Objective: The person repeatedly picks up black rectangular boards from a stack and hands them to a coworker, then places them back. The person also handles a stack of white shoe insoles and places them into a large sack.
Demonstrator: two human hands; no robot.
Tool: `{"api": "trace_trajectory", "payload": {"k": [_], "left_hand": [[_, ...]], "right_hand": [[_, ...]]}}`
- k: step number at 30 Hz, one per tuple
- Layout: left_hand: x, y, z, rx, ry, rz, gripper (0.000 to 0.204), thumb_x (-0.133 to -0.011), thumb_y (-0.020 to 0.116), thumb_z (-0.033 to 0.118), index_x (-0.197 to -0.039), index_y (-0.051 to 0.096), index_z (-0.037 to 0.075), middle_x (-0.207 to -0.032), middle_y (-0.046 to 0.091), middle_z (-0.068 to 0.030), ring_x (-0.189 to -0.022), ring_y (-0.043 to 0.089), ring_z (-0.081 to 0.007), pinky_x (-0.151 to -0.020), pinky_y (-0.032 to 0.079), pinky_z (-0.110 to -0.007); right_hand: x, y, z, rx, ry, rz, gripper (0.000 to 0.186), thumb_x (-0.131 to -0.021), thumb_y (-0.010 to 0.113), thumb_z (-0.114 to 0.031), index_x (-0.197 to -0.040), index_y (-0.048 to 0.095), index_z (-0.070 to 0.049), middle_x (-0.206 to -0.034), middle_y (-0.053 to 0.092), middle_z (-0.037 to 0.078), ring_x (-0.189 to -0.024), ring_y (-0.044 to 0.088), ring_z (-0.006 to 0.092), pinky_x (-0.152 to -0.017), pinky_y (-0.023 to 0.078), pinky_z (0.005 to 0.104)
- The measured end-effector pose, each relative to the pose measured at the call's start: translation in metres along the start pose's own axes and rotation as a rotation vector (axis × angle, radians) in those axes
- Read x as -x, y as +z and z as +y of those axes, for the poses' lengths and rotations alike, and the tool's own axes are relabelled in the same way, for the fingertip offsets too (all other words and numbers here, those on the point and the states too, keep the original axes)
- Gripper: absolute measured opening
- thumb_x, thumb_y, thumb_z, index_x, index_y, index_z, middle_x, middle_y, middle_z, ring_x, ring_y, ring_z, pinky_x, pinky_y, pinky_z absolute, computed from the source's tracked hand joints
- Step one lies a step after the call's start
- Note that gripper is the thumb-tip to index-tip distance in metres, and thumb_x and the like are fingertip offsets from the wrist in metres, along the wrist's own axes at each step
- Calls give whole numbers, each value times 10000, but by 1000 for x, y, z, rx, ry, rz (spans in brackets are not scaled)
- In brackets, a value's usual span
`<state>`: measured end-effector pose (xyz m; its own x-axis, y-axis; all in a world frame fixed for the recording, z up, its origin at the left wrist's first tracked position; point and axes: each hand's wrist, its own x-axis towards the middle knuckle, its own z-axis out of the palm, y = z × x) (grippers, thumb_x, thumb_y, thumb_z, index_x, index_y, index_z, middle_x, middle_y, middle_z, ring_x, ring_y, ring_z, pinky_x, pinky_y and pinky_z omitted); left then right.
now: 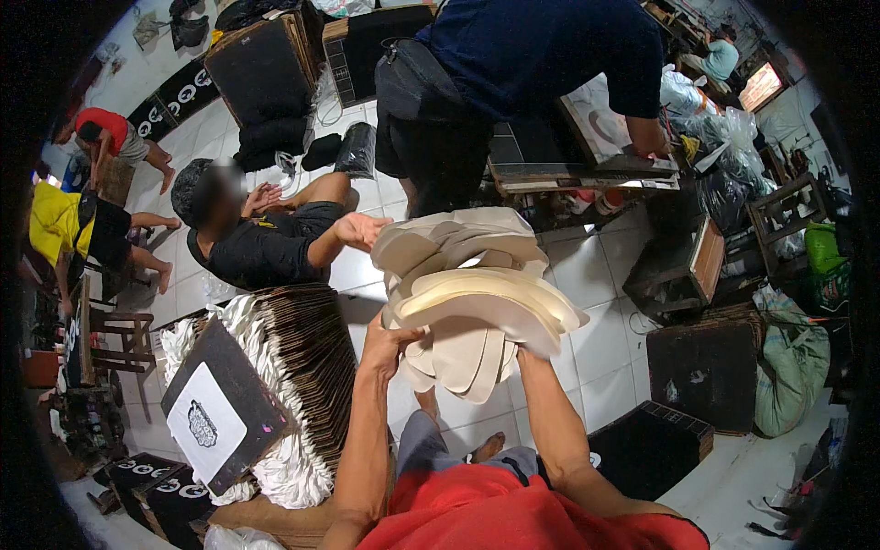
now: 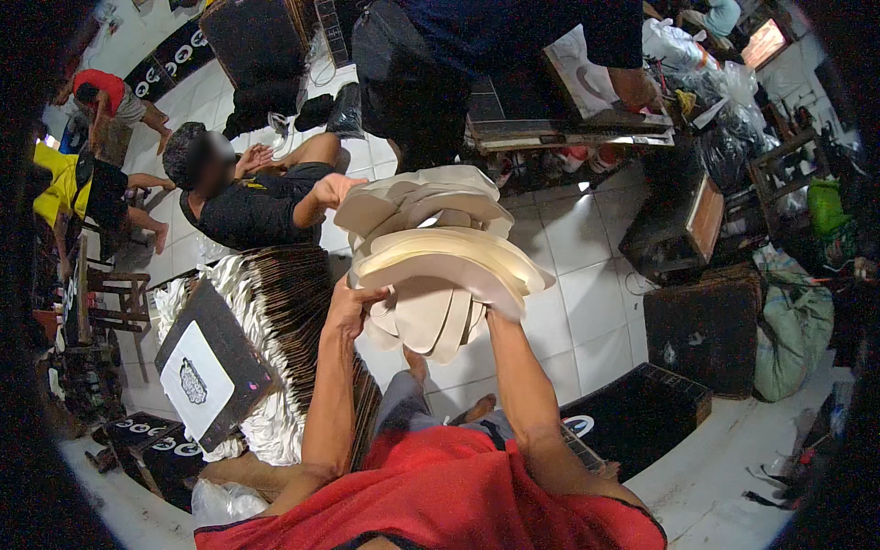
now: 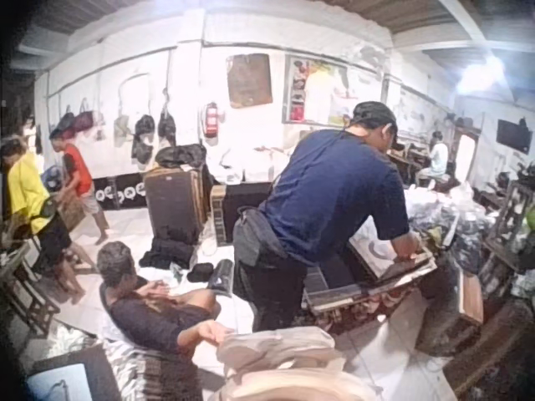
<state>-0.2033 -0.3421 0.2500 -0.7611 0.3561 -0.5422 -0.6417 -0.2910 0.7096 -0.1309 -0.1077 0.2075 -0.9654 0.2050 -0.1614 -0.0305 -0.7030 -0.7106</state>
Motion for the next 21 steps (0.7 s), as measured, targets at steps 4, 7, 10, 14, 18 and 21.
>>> {"api": "trace_trajectory", "payload": {"k": [4,7,10,14,18,21], "left_hand": [[32,11,5,-138,-75,-36,526,-621,677,-79,-1115,500,-48,-968,611,-128,-819,621,-220,-759,506,-316],[58,25,1,-144,-118,-104,563,-655,710,23,-1165,477,-34,-1012,603,-137,-866,613,-235,-786,488,-326],[74,52,-6,-139,-257,-125,570,-699,718,124,-1187,464,-25,-1031,597,-133,-893,604,-232,-801,481,-335],[81,125,-30,-373,-182,-199,422,-753,674,107,-1119,516,-34,-958,620,-119,-845,614,-217,-749,498,-315],[89,207,-69,-551,-231,-383,441,-750,665,83,-1138,499,-45,-994,615,-146,-797,627,-229,-757,501,-326],[103,262,-103,-440,-412,-698,557,-731,675,106,-1215,435,-33,-1104,574,-158,-976,582,-279,-873,455,-408]], "right_hand": [[67,4,-12,-20,-37,45,576,-836,591,-263,-1304,365,-15,-1328,394,151,-1209,396,230,-1018,338,381],[119,5,-22,-32,-71,97,598,-844,584,-285,-1322,344,-15,-1359,367,153,-1245,367,229,-1044,315,380],[162,3,-37,-40,-110,164,599,-843,583,-286,-1321,344,-15,-1358,369,153,-1243,370,229,-1042,317,379],[206,-15,-76,-31,-219,257,600,-842,583,-288,-1321,345,-14,-1357,371,152,-1240,373,229,-1039,319,378],[255,-57,-125,-9,-347,359,602,-841,583,-291,-1320,346,-14,-1356,373,152,-1238,376,229,-1037,322,377],[315,-100,-162,3,-421,444,603,-840,582,-292,-1320,347,-14,-1355,374,152,-1236,378,229,-1035,324,376]]}}
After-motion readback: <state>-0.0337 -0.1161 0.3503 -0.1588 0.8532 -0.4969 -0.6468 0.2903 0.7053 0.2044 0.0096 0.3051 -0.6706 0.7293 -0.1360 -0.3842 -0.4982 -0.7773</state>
